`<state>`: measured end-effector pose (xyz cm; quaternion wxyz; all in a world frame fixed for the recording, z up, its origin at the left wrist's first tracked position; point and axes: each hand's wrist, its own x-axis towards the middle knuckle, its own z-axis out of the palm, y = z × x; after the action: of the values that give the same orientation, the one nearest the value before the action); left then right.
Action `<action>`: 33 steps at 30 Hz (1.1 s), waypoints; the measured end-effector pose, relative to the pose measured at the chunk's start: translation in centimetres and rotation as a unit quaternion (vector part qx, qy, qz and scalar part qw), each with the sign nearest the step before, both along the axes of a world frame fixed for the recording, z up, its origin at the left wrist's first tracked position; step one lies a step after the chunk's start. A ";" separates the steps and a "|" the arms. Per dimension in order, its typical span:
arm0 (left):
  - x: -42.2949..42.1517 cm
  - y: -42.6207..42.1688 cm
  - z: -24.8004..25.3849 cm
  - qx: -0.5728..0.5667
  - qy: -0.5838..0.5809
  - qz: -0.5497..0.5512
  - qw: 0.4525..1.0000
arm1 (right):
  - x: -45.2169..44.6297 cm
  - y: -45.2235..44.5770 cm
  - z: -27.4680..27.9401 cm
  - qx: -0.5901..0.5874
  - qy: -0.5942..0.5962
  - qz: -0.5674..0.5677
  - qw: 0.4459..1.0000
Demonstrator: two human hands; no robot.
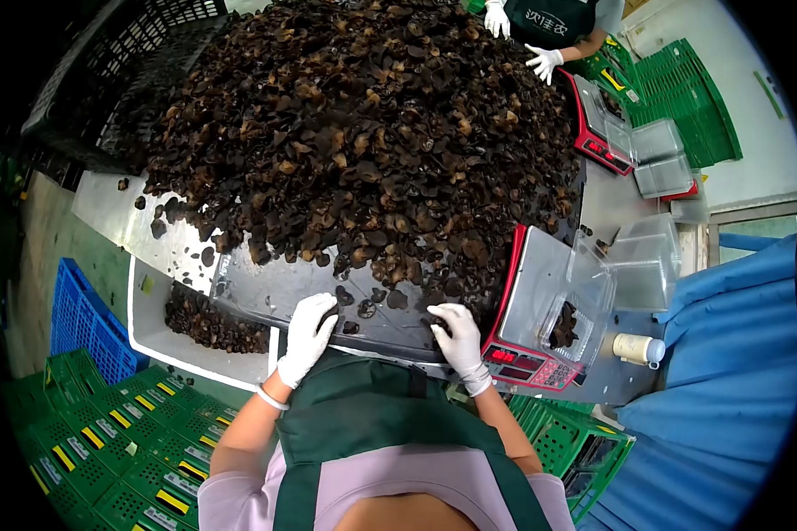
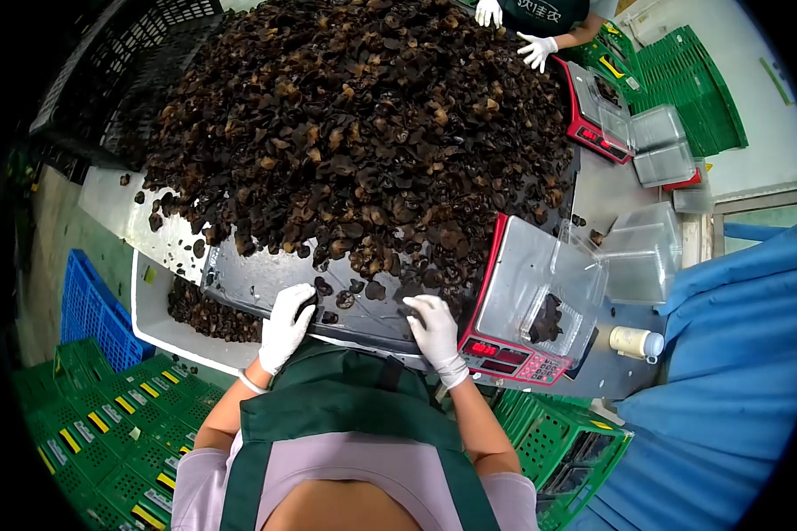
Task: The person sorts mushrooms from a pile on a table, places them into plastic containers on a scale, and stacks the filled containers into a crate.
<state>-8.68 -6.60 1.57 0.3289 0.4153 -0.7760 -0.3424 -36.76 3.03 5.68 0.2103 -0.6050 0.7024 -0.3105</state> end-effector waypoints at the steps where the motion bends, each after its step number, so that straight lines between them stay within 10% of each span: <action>1: 0.1 0.1 -0.1 -0.016 -0.011 -0.011 1.000 | -0.4 -0.4 0.2 -0.014 0.020 -0.008 1.000; 10: 1.4 1.3 1.4 -0.053 -0.153 -0.058 0.985 | 1.5 -4.5 -0.9 -0.002 0.182 0.040 0.983; 20: 0.1 1.4 0.4 -0.005 -0.089 -0.040 0.995 | 3.7 -2.2 -1.2 0.070 0.104 0.093 0.988; 24: -1.9 0.1 0.8 -0.023 -0.115 -0.064 0.991 | 6.9 -5.9 -0.2 0.091 0.279 0.081 0.953; 33: -1.1 -1.4 -1.3 -0.127 -0.109 -0.114 0.979 | 3.9 -4.0 -3.1 -0.044 0.085 0.062 0.993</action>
<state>-9.77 -7.96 0.24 0.2515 0.3138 -0.8864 -0.2291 -32.83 -0.94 2.58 0.1414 -0.6801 0.6647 -0.2752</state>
